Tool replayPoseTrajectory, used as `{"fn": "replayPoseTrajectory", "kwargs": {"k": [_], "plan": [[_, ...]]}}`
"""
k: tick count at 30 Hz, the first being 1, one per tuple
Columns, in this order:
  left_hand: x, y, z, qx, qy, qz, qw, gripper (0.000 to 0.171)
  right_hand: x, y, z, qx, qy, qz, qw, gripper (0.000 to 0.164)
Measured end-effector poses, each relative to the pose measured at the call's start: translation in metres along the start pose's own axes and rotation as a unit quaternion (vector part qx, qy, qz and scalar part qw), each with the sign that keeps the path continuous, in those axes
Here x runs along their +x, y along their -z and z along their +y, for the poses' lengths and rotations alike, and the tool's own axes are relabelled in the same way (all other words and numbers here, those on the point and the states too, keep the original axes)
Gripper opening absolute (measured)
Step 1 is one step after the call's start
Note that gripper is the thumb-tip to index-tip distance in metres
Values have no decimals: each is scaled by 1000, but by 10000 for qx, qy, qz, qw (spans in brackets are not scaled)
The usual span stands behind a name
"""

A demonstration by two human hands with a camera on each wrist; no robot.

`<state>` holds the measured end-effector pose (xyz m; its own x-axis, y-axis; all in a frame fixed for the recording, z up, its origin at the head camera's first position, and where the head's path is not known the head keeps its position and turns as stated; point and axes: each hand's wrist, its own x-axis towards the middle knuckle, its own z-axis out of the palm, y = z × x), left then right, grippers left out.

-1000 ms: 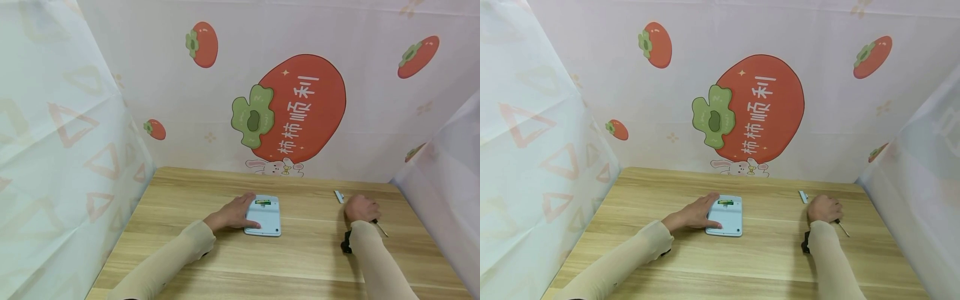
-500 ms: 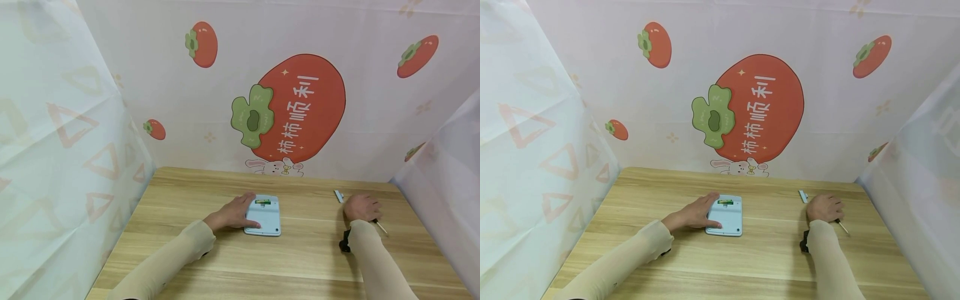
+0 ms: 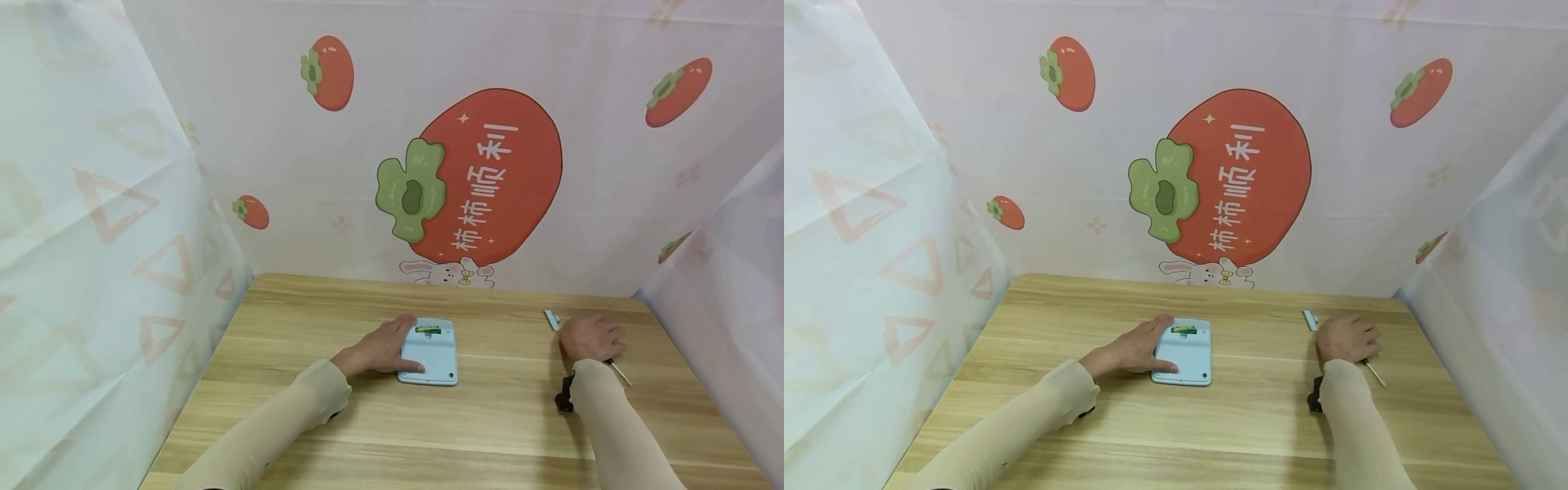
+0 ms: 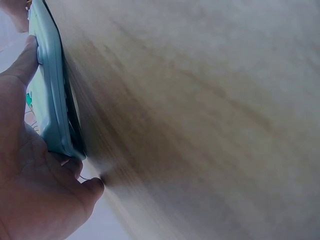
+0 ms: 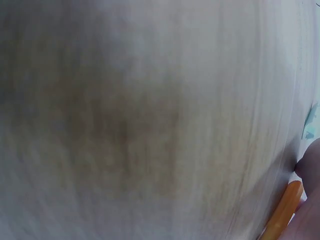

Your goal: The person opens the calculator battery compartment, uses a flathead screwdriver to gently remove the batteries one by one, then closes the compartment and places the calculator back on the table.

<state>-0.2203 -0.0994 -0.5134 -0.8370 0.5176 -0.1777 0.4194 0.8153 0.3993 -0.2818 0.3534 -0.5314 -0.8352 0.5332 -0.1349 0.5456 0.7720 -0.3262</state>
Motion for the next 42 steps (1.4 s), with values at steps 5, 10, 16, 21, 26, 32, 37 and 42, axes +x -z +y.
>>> {"fn": "replayPoseTrajectory", "kwargs": {"k": [5,10,16,21,26,32,37,42], "plan": [[0,0,-1,-56,-9,17,10000,112,-1,2,1,11,139,-41,9999,67],[0,0,0,-91,-13,22,10000,113,-4,4,1,77,195,-79,9997,70],[-1,1,0,-129,-4,18,9999,113,-5,4,3,174,389,-62,9991,76],[-1,0,-1,-83,-14,25,10000,113,-5,6,3,160,475,-167,9986,91],[0,0,-1,-52,1,16,10000,113,-6,11,4,86,520,-241,9983,103],[0,1,0,-46,43,19,10000,113,-3,18,6,-8,665,-347,9972,108],[0,1,0,-2,45,10,10000,113,-3,27,5,-159,717,-414,9964,114],[-1,2,1,-37,104,-7,9999,112,-2,36,6,-319,1033,-345,9935,117]]}}
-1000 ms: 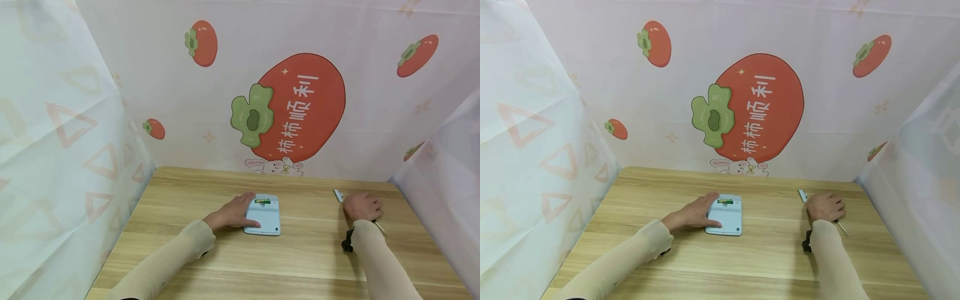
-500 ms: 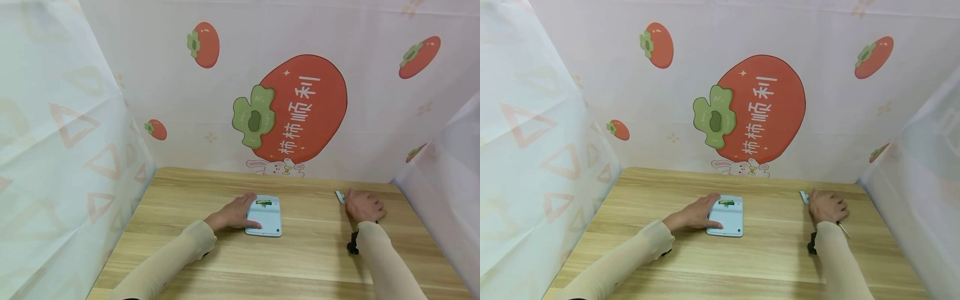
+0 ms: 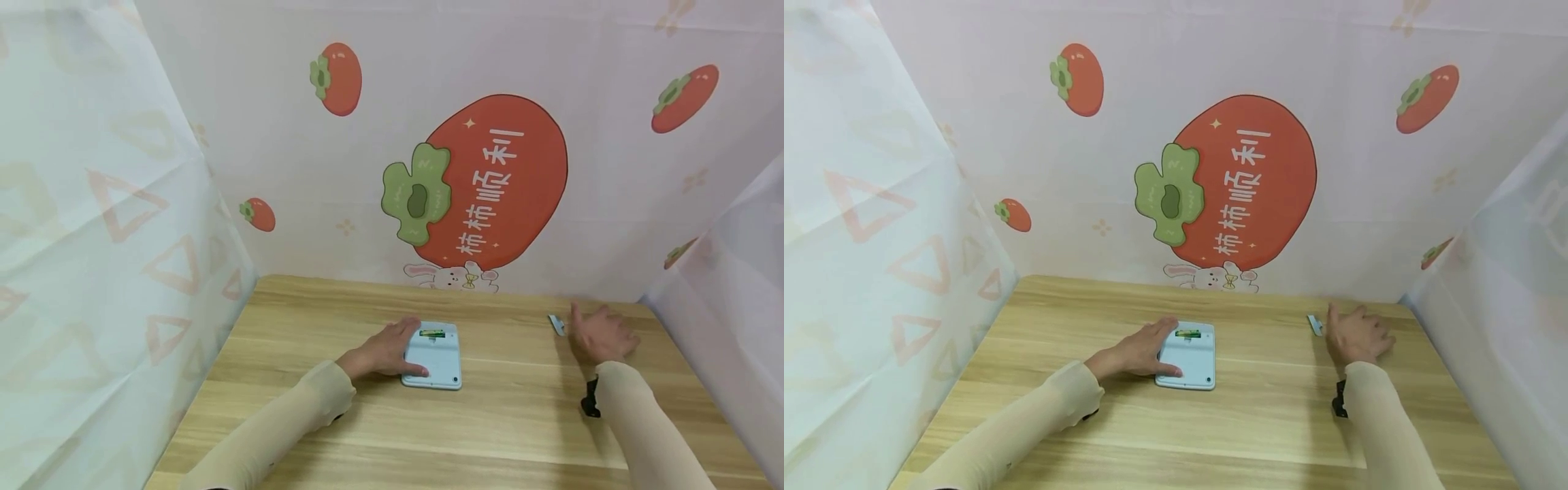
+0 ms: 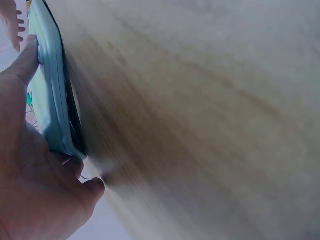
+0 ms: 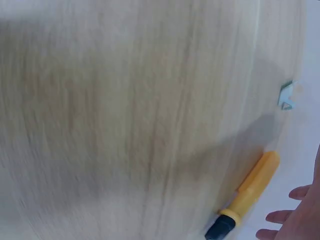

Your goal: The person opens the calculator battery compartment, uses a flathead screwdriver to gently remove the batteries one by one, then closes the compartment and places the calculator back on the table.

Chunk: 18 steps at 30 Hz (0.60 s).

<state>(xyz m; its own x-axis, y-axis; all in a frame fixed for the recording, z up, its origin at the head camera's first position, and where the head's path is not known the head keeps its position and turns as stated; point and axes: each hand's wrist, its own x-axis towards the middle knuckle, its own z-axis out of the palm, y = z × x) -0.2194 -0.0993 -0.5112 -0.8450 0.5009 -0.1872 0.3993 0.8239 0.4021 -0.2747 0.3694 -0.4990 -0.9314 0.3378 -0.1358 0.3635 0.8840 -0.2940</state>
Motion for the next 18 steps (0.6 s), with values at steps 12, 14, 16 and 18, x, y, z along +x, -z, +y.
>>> {"fn": "replayPoseTrajectory", "kwargs": {"k": [12,14,16,18], "plan": [[-1,1,2,75,28,-17,10000,112,6,5,-4,-274,1489,512,9871,107],[-1,1,2,69,-1,-13,10000,111,5,5,-7,-336,1556,501,9860,106],[-1,2,2,48,-19,-12,10000,111,5,5,-9,-417,1583,484,9853,106],[-1,2,2,40,-25,-7,10000,111,5,4,-11,-471,1613,455,9847,106]]}}
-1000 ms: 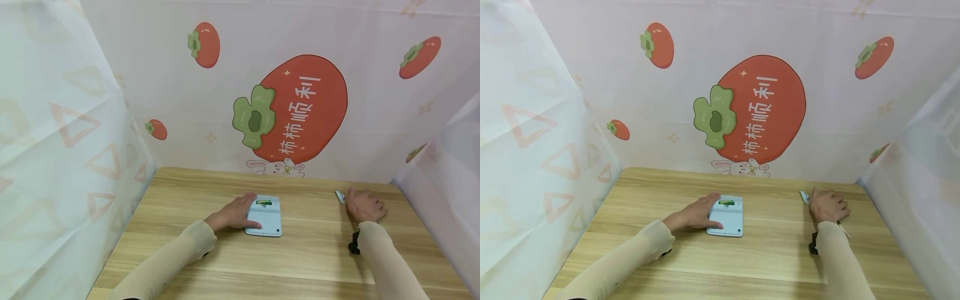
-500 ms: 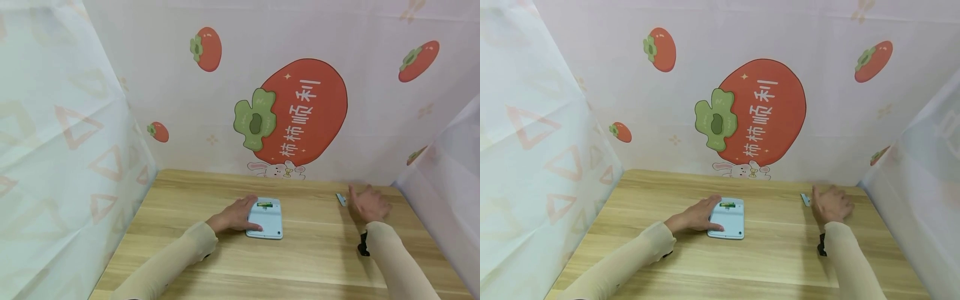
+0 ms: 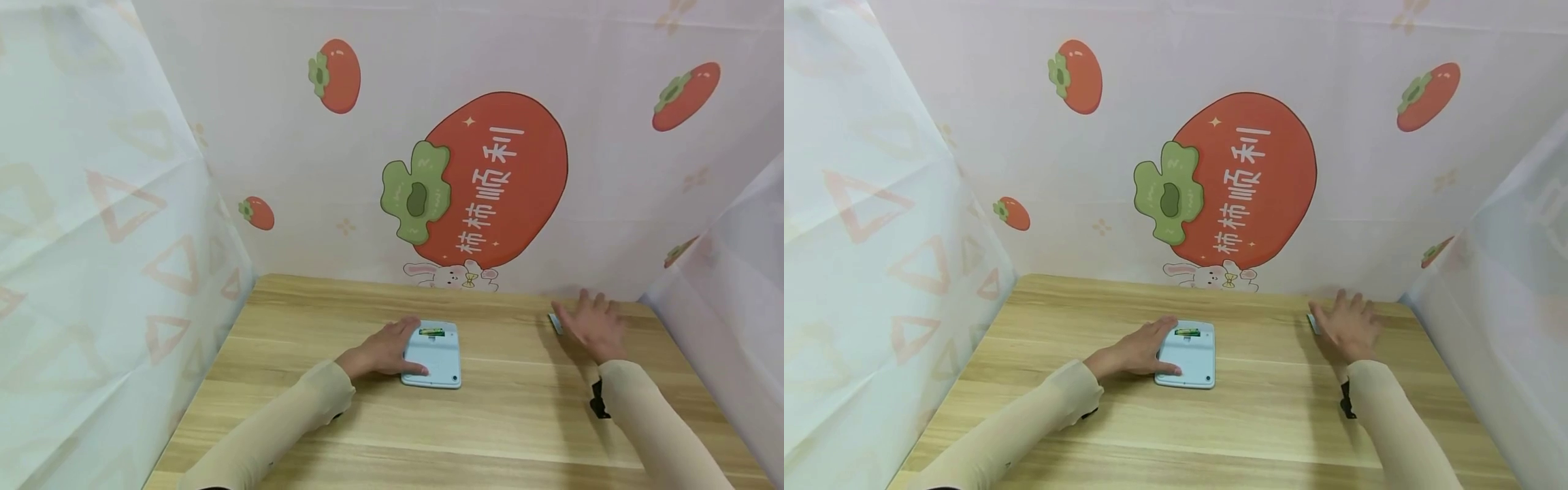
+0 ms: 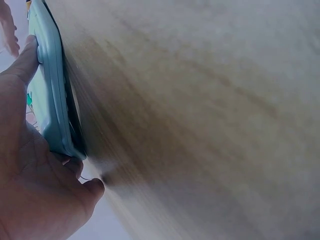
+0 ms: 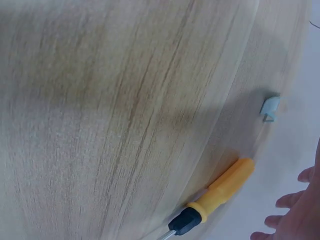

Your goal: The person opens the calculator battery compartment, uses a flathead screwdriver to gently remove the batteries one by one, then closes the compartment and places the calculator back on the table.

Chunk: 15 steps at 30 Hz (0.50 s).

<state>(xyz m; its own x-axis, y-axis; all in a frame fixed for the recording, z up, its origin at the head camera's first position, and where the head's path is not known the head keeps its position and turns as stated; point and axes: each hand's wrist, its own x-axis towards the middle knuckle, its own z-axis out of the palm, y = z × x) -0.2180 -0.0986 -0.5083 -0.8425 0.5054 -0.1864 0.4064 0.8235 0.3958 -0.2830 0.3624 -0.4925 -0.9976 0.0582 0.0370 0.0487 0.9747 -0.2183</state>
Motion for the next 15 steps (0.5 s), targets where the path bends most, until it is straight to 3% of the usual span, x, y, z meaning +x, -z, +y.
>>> {"fn": "replayPoseTrajectory", "kwargs": {"k": [15], "plan": [[2,-2,-1,59,67,-43,10000,112,-4,-4,-25,12,621,-55,9981,101]]}}
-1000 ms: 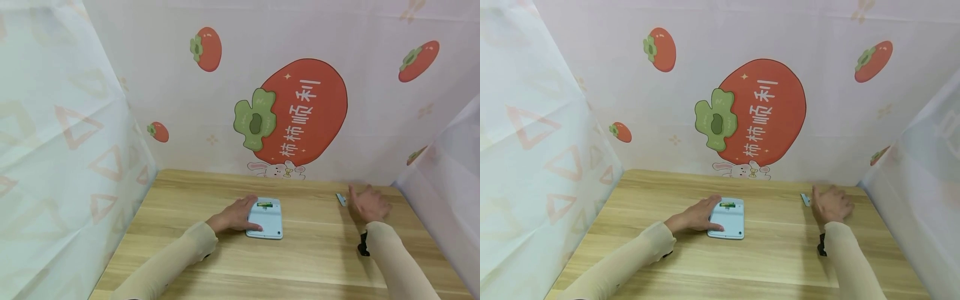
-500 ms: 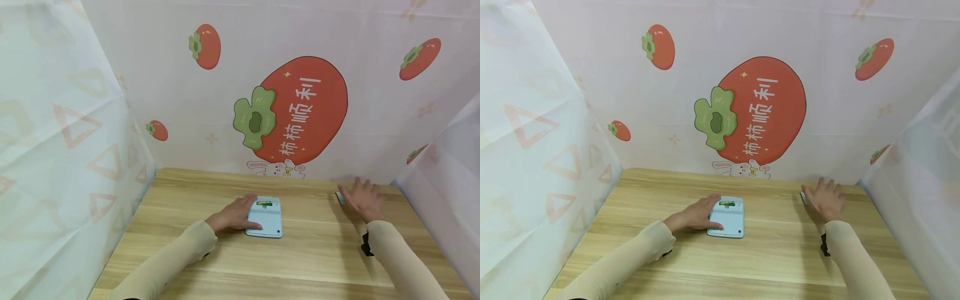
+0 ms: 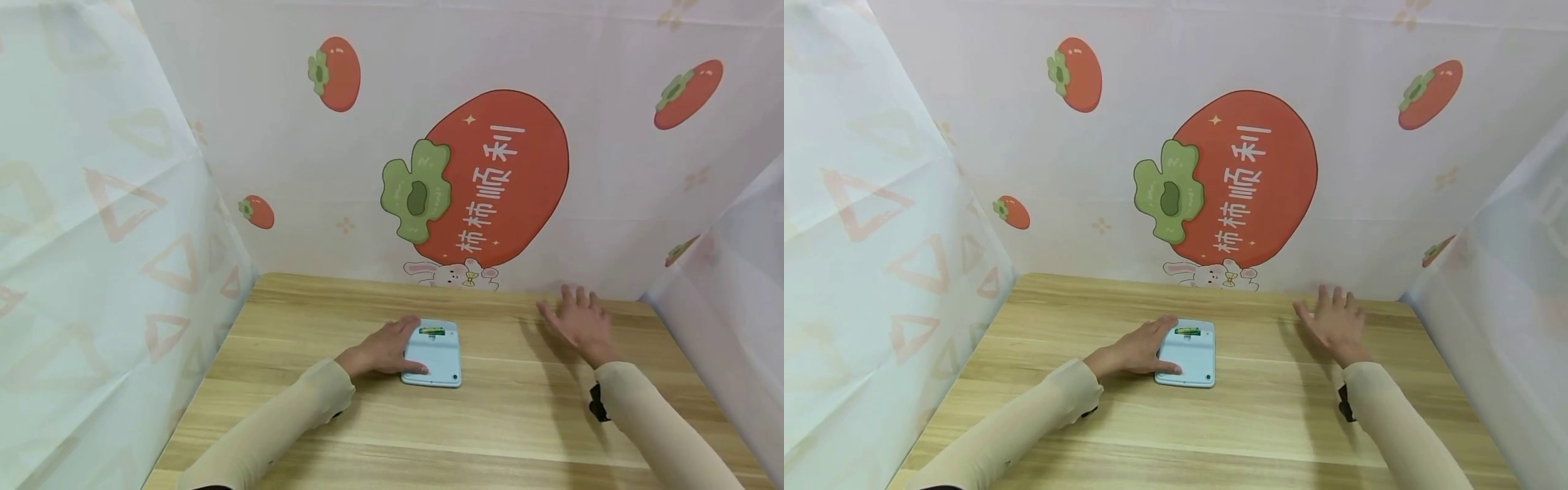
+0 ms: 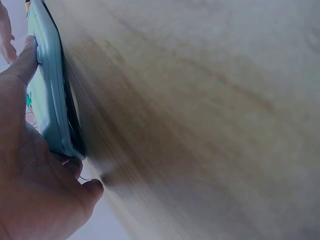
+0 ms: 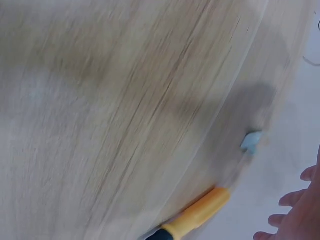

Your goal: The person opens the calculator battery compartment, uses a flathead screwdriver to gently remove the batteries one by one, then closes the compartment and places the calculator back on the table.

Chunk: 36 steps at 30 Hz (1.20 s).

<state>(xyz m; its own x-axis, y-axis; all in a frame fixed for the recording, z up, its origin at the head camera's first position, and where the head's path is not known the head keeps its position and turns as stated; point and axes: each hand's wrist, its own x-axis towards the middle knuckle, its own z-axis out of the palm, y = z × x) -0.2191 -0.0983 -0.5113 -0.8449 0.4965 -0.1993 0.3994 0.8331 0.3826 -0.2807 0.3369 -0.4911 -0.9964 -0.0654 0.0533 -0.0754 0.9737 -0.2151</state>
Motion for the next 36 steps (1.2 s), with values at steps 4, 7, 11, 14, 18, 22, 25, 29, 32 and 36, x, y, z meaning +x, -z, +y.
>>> {"fn": "replayPoseTrajectory", "kwargs": {"k": [4,7,11,14,18,22,25,29,32,36], "plan": [[-1,1,0,-30,-7,8,10000,112,0,-3,-10,-94,217,216,9995,97],[-1,1,1,-23,-5,10,10000,112,-1,-6,-19,-198,378,452,9981,93],[1,0,1,30,-3,7,10000,112,-3,-9,-31,-272,598,681,9955,86],[1,0,1,60,-10,21,10000,112,-3,-8,-43,-346,774,724,9938,81],[2,1,2,172,12,9,9999,112,-5,-4,-59,-364,957,569,9931,81],[1,2,3,265,8,10,9996,112,-6,-4,-76,-256,1141,543,9917,79],[0,3,3,284,-8,30,9996,112,-7,-5,-90,-175,1338,643,9888,75],[-1,2,2,234,-21,69,9997,112,-7,-7,-104,-89,1602,638,9850,71],[-2,2,1,225,-35,74,9997,112,-8,-7,-112,-37,1795,586,9820,69],[-1,2,0,265,-58,81,9996,112,-10,-5,-122,32,2080,502,9768,67]]}}
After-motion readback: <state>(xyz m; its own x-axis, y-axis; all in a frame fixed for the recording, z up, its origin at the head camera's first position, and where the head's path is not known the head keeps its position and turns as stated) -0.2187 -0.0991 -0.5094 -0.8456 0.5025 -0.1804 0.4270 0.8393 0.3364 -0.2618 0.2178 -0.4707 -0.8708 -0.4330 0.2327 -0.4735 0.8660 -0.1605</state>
